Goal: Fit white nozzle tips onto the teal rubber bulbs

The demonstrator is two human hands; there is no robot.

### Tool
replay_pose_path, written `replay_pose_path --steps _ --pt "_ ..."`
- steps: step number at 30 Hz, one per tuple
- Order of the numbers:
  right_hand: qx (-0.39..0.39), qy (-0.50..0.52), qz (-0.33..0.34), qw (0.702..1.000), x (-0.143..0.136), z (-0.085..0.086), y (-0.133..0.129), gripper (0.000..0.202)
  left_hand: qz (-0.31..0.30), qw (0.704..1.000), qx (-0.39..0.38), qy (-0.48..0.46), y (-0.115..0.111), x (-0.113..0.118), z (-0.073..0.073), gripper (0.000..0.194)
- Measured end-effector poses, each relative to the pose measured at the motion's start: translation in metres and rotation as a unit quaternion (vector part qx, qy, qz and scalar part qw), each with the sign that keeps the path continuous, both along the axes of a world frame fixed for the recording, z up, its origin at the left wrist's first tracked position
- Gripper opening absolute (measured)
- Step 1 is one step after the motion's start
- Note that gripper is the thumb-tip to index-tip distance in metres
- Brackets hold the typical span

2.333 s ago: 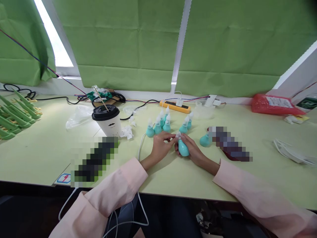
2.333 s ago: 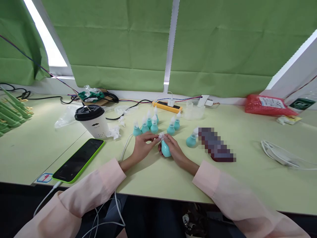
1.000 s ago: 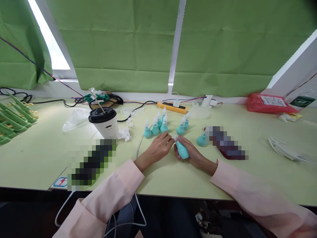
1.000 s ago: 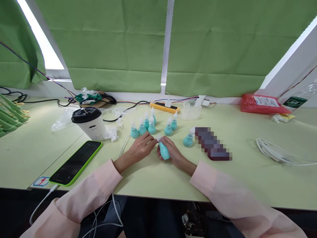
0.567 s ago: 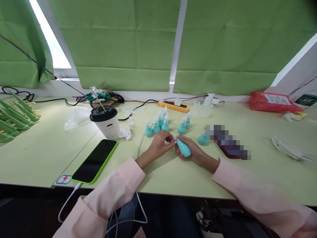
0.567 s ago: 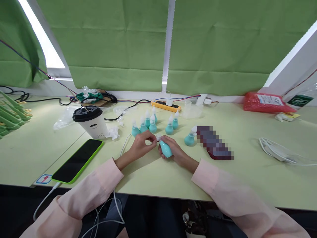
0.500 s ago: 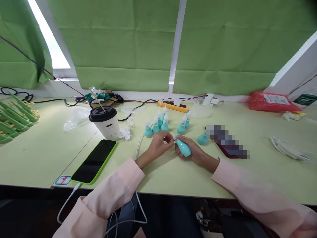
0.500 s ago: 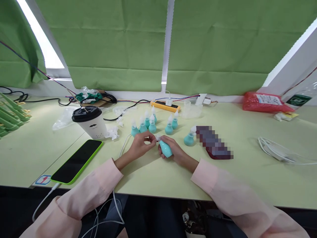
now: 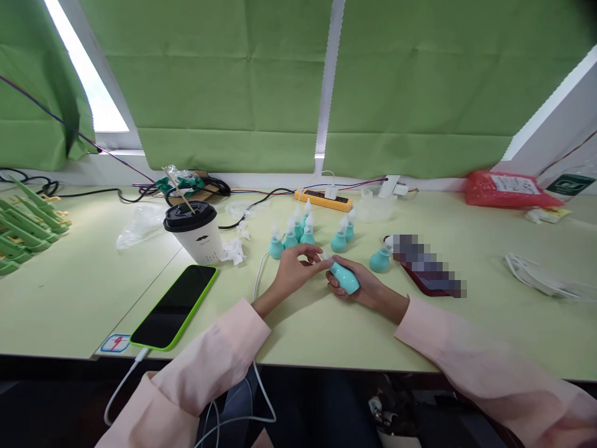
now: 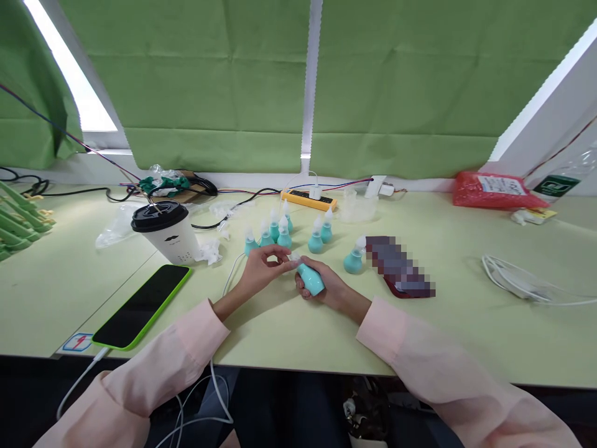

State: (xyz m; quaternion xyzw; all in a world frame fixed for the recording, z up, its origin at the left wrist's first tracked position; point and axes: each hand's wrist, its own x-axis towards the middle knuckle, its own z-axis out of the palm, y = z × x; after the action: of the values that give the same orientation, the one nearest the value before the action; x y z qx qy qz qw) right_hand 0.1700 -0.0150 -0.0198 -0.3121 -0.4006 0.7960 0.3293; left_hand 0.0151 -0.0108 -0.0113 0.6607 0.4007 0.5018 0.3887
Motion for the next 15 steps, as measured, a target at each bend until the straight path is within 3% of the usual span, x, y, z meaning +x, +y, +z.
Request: replay_pose_path --steps 3,8,12,15 --pt "0.002 -0.005 -0.001 1.000 0.000 0.001 -0.001 0.022 0.026 0.994 0.093 0.052 -0.001 -0.001 -0.001 0.022" --pt "0.001 0.000 0.002 1.000 0.001 0.000 0.000 0.023 -0.006 0.955 0.247 0.162 0.001 -0.004 -0.003 0.020" --pt "0.008 -0.007 -0.011 1.000 0.000 0.000 0.001 0.024 0.055 0.861 0.386 0.326 0.002 -0.002 -0.009 0.023" --pt "0.035 -0.026 -0.047 0.998 -0.003 0.000 0.000 0.022 0.089 0.793 0.431 0.422 -0.002 0.001 -0.013 0.024"
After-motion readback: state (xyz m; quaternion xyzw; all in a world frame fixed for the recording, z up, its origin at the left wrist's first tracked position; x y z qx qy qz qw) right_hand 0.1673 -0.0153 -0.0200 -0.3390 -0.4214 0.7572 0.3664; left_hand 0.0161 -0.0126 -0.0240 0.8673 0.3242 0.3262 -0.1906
